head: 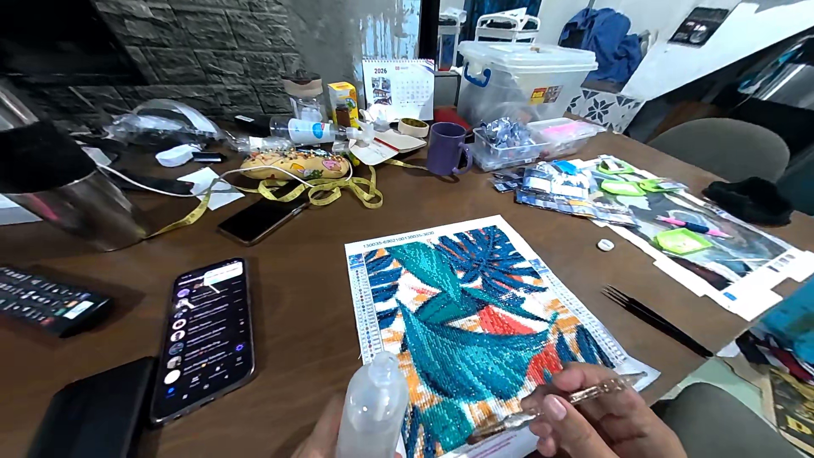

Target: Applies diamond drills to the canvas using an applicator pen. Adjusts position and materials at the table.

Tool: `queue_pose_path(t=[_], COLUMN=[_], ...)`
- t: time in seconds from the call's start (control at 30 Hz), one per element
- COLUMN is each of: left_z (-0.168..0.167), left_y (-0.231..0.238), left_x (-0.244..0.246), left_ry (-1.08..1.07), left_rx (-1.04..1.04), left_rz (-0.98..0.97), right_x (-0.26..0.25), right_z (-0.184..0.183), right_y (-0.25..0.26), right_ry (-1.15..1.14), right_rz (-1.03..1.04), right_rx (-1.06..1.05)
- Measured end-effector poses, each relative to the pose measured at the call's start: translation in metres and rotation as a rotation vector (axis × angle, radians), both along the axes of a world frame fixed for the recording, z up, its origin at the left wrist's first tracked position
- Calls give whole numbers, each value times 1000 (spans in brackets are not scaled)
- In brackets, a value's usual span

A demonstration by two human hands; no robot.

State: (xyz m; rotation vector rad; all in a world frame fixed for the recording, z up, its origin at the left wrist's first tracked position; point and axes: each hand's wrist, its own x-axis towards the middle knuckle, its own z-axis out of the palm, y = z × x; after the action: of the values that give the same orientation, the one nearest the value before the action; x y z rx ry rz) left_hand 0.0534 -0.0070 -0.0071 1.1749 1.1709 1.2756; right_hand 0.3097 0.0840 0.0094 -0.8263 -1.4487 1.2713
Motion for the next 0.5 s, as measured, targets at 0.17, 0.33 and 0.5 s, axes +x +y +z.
queue_pose_path(t=[0.17,0.33,0.5], left_z=[0,1,1], left_y=[0,0,0], left_x=[0,0,1], left_ry=[-21,-16,-21], left_rx=[8,8,6], left_rz=[-13,-13,-6], right_x=[-8,-15,-15], right_z=[-5,-7,-10], right_y=[-3,-2,-1], right_ry=[31,47,20], right_rz=[97,145,149], right_rx=[-23,-20,10])
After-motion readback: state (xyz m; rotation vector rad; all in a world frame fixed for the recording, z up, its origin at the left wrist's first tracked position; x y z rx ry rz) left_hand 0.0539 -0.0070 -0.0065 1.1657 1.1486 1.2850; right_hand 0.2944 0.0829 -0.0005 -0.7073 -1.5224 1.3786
